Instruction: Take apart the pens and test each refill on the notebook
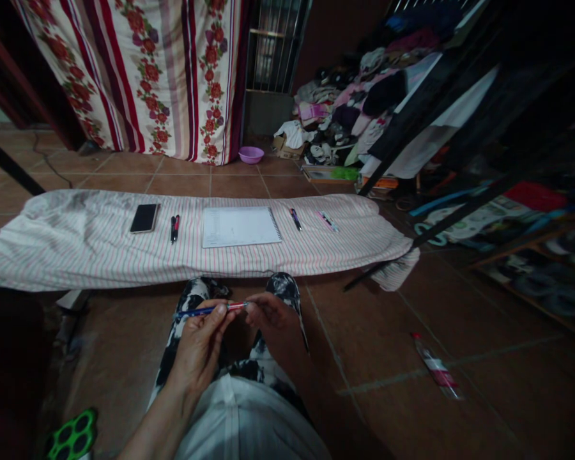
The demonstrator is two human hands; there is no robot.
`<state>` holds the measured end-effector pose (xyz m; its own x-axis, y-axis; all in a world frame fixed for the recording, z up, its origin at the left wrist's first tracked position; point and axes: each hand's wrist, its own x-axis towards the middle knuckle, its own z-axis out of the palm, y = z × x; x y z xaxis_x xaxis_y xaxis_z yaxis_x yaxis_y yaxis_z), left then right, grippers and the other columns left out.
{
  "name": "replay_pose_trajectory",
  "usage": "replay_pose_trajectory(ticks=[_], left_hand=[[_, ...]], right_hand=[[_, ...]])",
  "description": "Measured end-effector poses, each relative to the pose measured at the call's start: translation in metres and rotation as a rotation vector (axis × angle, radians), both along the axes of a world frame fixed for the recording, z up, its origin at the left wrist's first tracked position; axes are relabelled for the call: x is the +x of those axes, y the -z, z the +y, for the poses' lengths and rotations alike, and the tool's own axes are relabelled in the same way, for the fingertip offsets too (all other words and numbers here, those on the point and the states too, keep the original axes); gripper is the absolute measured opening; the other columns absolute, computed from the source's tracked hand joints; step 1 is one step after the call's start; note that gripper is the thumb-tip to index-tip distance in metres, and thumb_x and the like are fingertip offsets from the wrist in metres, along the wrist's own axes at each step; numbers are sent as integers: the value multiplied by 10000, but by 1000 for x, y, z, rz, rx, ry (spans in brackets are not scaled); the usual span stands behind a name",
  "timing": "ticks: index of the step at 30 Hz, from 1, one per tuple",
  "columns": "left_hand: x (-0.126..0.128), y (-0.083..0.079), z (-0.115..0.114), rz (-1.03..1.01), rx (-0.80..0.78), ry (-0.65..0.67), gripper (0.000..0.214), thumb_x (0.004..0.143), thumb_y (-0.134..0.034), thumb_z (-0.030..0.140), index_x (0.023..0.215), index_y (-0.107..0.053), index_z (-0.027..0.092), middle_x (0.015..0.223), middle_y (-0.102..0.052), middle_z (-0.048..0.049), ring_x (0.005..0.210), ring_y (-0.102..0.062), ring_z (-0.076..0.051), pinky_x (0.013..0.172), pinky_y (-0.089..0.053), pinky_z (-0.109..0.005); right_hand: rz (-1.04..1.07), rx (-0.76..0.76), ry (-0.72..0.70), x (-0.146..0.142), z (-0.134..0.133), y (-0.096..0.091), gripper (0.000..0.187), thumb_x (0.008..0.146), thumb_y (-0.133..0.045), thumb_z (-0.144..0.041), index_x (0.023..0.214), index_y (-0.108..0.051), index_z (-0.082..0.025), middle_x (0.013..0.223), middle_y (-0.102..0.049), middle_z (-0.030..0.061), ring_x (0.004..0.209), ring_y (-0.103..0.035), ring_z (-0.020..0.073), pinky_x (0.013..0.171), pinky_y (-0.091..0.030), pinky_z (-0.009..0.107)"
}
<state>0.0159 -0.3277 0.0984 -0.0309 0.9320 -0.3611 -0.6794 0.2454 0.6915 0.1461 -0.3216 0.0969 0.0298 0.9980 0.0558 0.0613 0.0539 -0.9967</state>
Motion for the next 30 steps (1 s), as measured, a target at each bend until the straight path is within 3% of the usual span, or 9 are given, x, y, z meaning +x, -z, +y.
replay_pose_trajectory(ticks=[5, 11, 22, 30], left_hand=[[1, 2, -1, 10, 26, 13, 178, 622, -765, 203, 735, -658, 117, 742, -702, -43, 727, -655, -112, 720, -529, -172], [0, 4, 0, 10, 2, -12, 193, 599, -779, 213, 721, -666, 115, 737, -698, -36, 721, -652, -110, 724, -531, -177], [2, 3, 0, 17, -19, -20, 213, 575, -792, 200, 723, -661, 122, 734, -694, -34, 724, -655, -116, 715, -533, -177], [1, 4, 1, 21, -4, -7, 192, 599, -777, 206, 727, -661, 123, 744, -693, -34, 736, -653, -114, 732, -529, -185]], right_hand=[[-48, -21, -9, 0, -1, -1, 171, 779, -551, -340, 703, -562, -187, 554, -572, -23, 524, -543, 105, 523, -445, 218], [134, 5, -4, -2, 0, 6, 163, 740, -588, -305, 865, -596, -201, 659, -625, -10, 607, -597, 118, 578, -494, 235], [26, -16, 41, -1, 0, 5, 115, 748, -586, -299, 789, -618, -197, 551, -581, -30, 509, -546, 100, 501, -462, 212], [134, -40, 12, -2, 1, 4, 160, 719, -604, -314, 812, -619, -185, 606, -627, -10, 558, -587, 116, 543, -492, 233]])
